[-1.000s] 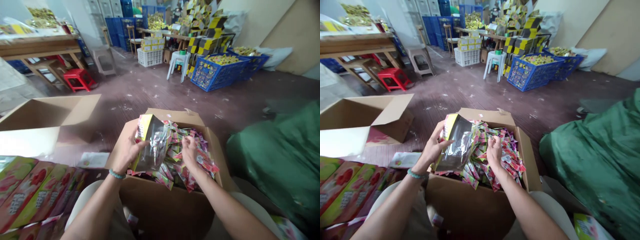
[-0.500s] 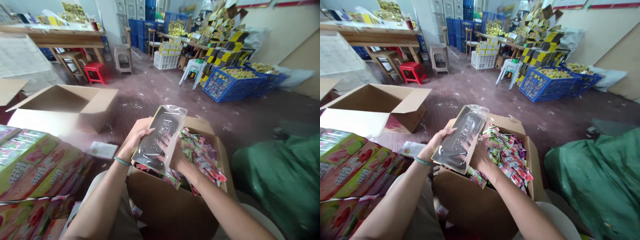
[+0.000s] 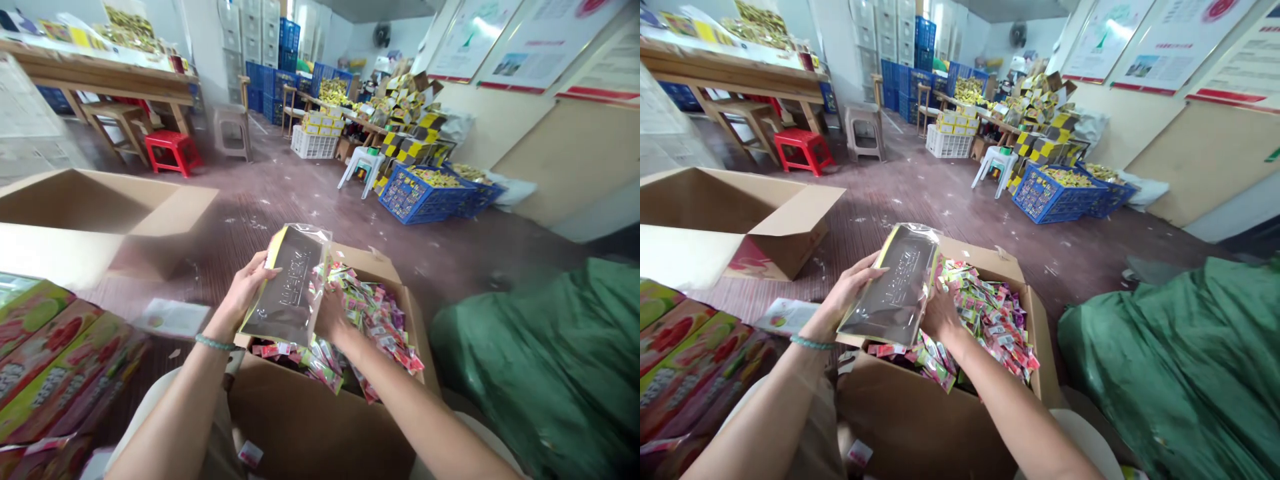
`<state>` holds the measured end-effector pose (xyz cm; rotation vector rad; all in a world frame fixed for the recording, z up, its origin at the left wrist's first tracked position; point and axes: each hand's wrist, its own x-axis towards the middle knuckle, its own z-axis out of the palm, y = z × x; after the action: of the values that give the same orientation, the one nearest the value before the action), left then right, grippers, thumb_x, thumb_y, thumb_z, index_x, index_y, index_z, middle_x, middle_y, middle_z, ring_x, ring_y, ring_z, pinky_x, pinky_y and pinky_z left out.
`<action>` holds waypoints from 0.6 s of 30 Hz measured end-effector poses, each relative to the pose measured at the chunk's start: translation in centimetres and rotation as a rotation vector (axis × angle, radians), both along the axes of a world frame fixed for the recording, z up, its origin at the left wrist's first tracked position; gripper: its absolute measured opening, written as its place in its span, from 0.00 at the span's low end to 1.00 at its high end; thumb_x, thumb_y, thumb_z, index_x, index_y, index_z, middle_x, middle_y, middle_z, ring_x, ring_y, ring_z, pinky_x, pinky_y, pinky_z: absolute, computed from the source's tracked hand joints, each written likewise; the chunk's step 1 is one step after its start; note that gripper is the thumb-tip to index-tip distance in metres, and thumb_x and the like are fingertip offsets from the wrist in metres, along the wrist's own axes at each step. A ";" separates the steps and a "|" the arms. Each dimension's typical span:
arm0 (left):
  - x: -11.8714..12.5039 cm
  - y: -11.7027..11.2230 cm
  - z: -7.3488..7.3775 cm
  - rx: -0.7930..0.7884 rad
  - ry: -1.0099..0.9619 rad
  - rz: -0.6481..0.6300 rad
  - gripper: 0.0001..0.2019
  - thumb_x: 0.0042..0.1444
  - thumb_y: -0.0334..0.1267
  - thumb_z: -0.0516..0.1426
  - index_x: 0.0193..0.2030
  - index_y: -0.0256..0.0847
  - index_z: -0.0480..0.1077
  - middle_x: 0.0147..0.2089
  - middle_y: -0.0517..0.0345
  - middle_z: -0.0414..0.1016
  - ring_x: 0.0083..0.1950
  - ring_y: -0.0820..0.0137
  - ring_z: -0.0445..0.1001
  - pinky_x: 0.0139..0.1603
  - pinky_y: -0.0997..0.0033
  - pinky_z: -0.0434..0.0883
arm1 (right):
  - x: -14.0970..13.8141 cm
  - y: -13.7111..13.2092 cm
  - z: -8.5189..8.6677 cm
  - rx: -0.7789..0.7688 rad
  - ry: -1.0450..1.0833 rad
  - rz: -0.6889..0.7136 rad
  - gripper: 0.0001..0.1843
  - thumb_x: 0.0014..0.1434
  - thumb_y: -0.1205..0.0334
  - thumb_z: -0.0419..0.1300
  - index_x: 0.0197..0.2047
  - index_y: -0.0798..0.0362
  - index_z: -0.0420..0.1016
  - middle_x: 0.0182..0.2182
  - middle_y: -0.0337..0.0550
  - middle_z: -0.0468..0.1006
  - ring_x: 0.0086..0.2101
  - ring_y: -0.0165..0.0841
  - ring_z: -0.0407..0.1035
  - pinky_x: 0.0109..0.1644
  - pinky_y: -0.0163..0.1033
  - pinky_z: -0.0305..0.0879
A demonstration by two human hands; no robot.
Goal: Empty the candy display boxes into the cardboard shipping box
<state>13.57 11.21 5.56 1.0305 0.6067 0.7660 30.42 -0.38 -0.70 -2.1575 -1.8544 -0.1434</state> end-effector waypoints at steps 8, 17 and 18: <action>-1.1 1.1 -0.9 0.111 0.162 0.364 0.36 0.45 0.38 0.69 0.64 0.46 0.72 0.48 0.56 0.83 0.38 0.66 0.80 0.35 0.72 0.76 | 4.9 -0.3 -7.4 -0.324 -0.055 -0.226 0.44 0.66 0.32 0.54 0.78 0.39 0.47 0.77 0.46 0.40 0.72 0.67 0.26 0.68 0.79 0.24; 0.7 0.7 -0.3 -0.135 0.148 0.248 0.20 0.47 0.42 0.66 0.48 0.43 0.78 0.37 0.57 0.80 0.36 0.64 0.80 0.26 0.74 0.74 | 16.3 -3.5 -9.0 -0.369 0.071 -0.602 0.43 0.66 0.32 0.53 0.76 0.43 0.54 0.72 0.55 0.54 0.69 0.65 0.48 0.64 0.75 0.50; 0.9 0.9 -0.5 -0.145 0.165 0.227 0.19 0.47 0.42 0.66 0.48 0.43 0.78 0.37 0.57 0.80 0.36 0.63 0.80 0.27 0.73 0.75 | 17.4 -4.0 -9.6 -0.368 0.075 -0.636 0.42 0.66 0.34 0.54 0.76 0.43 0.54 0.71 0.57 0.57 0.67 0.63 0.52 0.63 0.73 0.53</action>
<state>14.46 12.15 5.04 0.9054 0.9204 0.8266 47.81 -4.33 -10.27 -2.8948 -1.1590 0.1607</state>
